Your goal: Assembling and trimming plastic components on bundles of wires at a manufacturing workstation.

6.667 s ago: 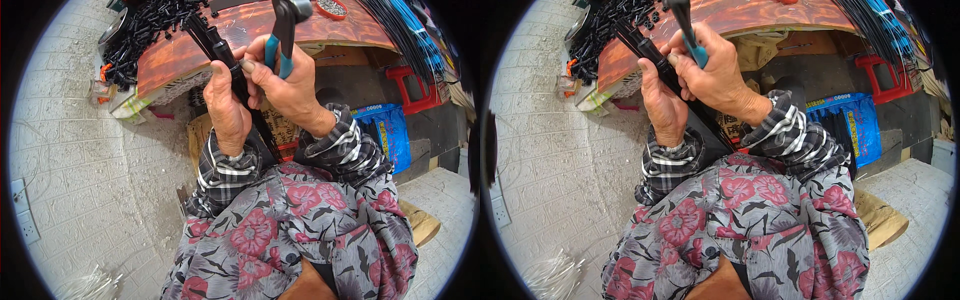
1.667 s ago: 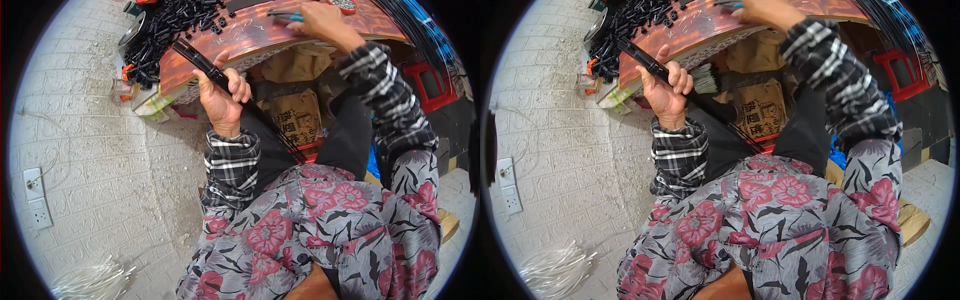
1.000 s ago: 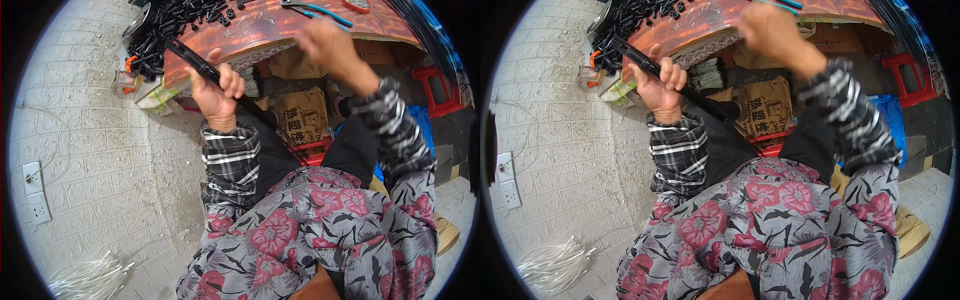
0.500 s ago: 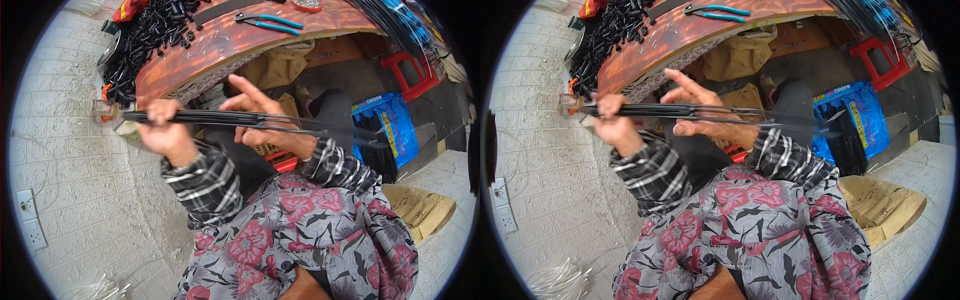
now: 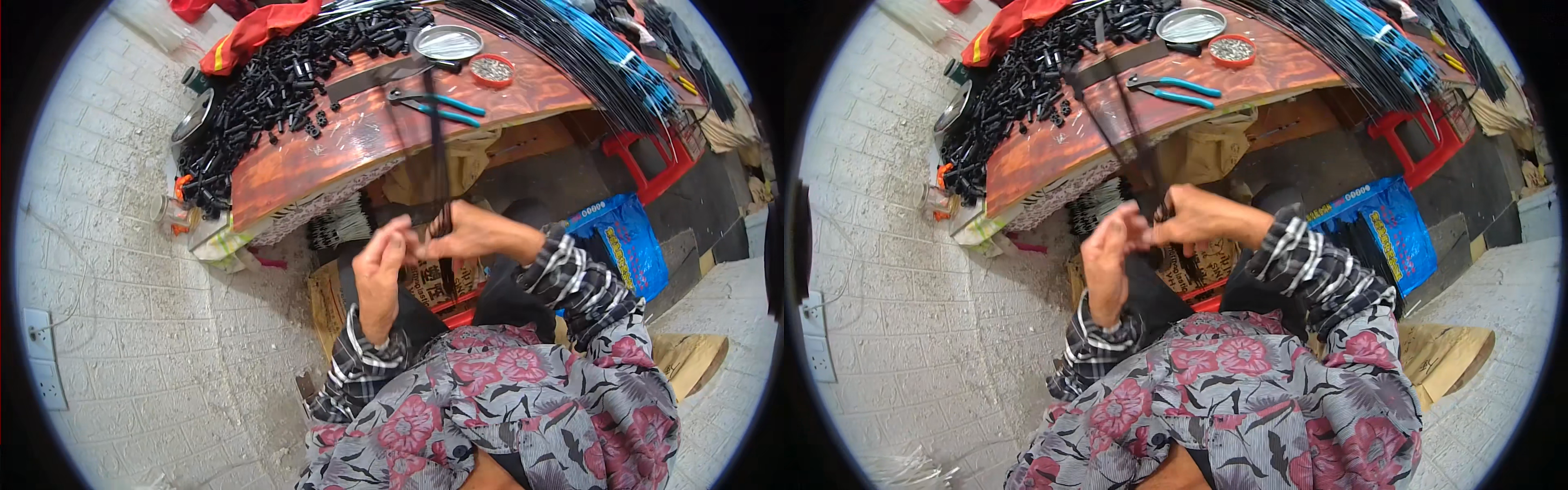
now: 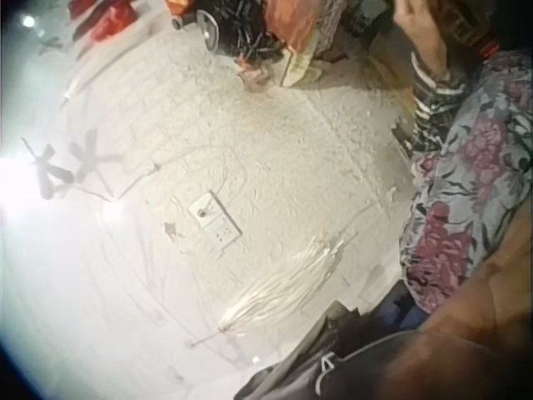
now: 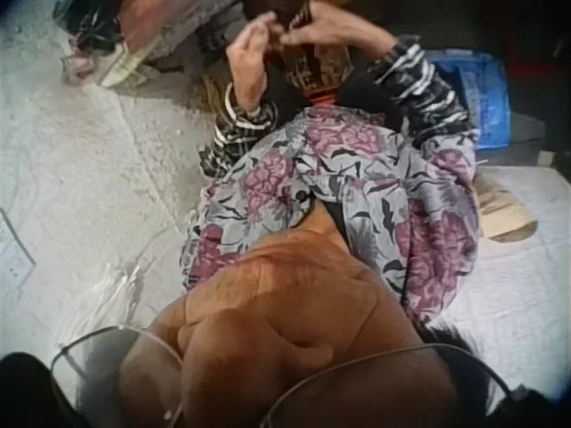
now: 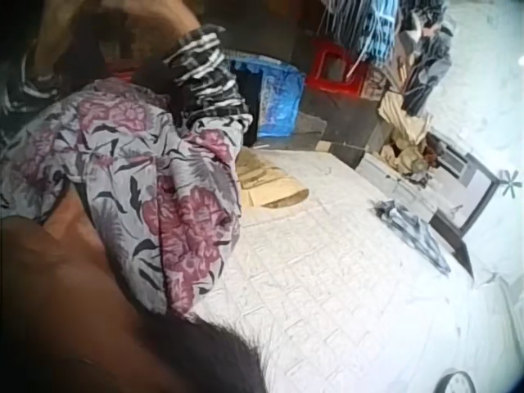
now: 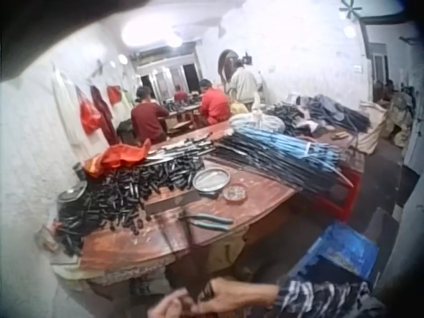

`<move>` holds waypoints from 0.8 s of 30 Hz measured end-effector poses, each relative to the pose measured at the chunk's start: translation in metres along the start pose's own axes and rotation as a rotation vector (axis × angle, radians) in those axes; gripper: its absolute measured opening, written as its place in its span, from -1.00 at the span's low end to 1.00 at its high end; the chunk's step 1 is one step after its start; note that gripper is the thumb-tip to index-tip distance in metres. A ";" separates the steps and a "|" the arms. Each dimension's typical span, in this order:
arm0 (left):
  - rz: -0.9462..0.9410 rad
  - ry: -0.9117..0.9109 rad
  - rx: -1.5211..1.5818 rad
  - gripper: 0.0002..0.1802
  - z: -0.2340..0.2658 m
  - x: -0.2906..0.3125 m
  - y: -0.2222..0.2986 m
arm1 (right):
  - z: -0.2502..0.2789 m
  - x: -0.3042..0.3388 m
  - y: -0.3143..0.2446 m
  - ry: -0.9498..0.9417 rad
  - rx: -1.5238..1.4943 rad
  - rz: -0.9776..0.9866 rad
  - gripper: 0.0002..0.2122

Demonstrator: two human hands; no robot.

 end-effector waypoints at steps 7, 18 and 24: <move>-0.210 -0.053 0.329 -0.54 -0.035 -0.046 0.090 | -0.050 -0.026 0.003 -0.207 0.095 -0.189 -0.64; -0.208 -0.050 0.347 -0.38 -0.043 -0.054 0.087 | 0.073 0.005 -0.094 0.124 -0.006 0.090 -0.75; -0.187 -0.116 0.317 -0.57 -0.058 -0.049 0.087 | 0.103 0.000 -0.158 0.407 -0.236 0.329 -0.77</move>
Point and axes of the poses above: each hand's wrist, its own x-axis away from the middle knuckle, its own z-axis out of the back of the hand, y = z × x, the point moved 8 cm from there along -x, towards the middle knuckle, and after that the axes turned 12 degrees about x, right-handed, at the moved point
